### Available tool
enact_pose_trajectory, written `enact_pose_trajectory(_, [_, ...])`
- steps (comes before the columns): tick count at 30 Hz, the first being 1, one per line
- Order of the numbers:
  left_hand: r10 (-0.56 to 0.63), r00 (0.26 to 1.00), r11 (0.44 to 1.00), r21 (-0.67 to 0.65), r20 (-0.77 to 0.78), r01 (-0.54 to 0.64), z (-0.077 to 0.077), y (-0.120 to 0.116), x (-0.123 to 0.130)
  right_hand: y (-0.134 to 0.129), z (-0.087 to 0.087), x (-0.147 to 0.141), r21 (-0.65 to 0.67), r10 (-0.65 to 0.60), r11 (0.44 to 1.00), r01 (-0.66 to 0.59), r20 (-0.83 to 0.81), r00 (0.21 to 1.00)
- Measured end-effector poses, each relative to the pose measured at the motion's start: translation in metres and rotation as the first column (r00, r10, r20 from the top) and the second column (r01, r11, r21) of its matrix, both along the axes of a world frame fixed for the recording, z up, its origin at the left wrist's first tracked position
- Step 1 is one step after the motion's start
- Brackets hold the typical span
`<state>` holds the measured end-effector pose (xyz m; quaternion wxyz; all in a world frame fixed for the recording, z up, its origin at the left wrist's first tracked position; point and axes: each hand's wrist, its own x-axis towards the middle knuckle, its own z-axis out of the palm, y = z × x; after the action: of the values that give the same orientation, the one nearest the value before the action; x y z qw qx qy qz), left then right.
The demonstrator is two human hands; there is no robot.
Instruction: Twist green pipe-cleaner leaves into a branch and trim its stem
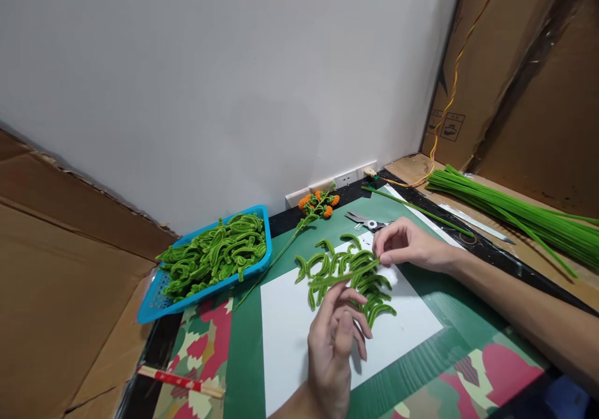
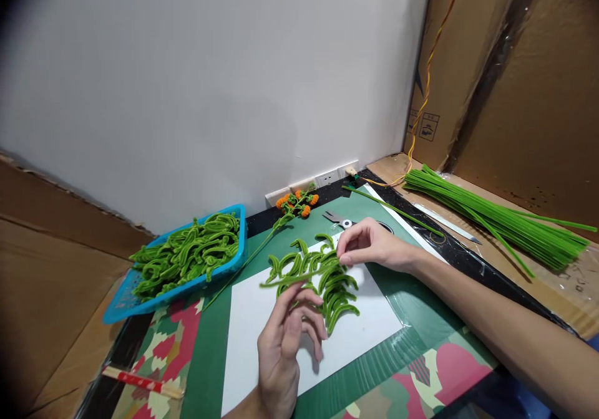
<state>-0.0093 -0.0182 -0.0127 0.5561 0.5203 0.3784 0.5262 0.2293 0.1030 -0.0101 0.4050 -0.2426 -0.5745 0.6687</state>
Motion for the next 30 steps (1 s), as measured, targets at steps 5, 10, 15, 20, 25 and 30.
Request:
enact_pose_trajectory(5, [0.060, 0.996, 0.995, -0.085, 0.070, -0.054, 0.010, 0.010, 0.002, -0.006, 0.000, -0.006, -0.001, 0.120, 0.993, -0.119, 0.009, 0.993])
enact_pose_trajectory(10, [0.073, 0.994, 0.993, -0.095, 0.079, -0.065, 0.014, 0.009, 0.003, -0.006, 0.000, -0.005, -0.013, 0.173, 0.985, -0.173, 0.008, 0.985])
enact_pose_trajectory(15, [0.093, 0.994, 0.985, -0.149, 0.052, -0.084, 0.012, 0.007, 0.005, -0.005, -0.002, -0.003, -0.057, 0.184, 0.981, -0.186, -0.037, 0.982])
enact_pose_trajectory(20, [0.094, 0.996, 0.987, -0.135, 0.008, -0.092, 0.009, 0.010, 0.005, -0.008, -0.004, -0.004, -0.069, 0.184, 0.978, -0.195, -0.136, 0.973])
enact_pose_trajectory(25, [0.063, 0.997, 0.997, 0.048, -0.040, -0.061, 0.004, 0.011, 0.001, -0.013, -0.005, -0.008, -0.080, 0.190, 0.975, -0.208, -0.190, 0.963])
enact_pose_trajectory(30, [0.092, 0.973, 0.933, 0.359, -0.210, -0.011, 0.000, 0.006, -0.005, -0.021, -0.003, -0.014, -0.120, 0.255, 0.954, -0.276, -0.165, 0.953])
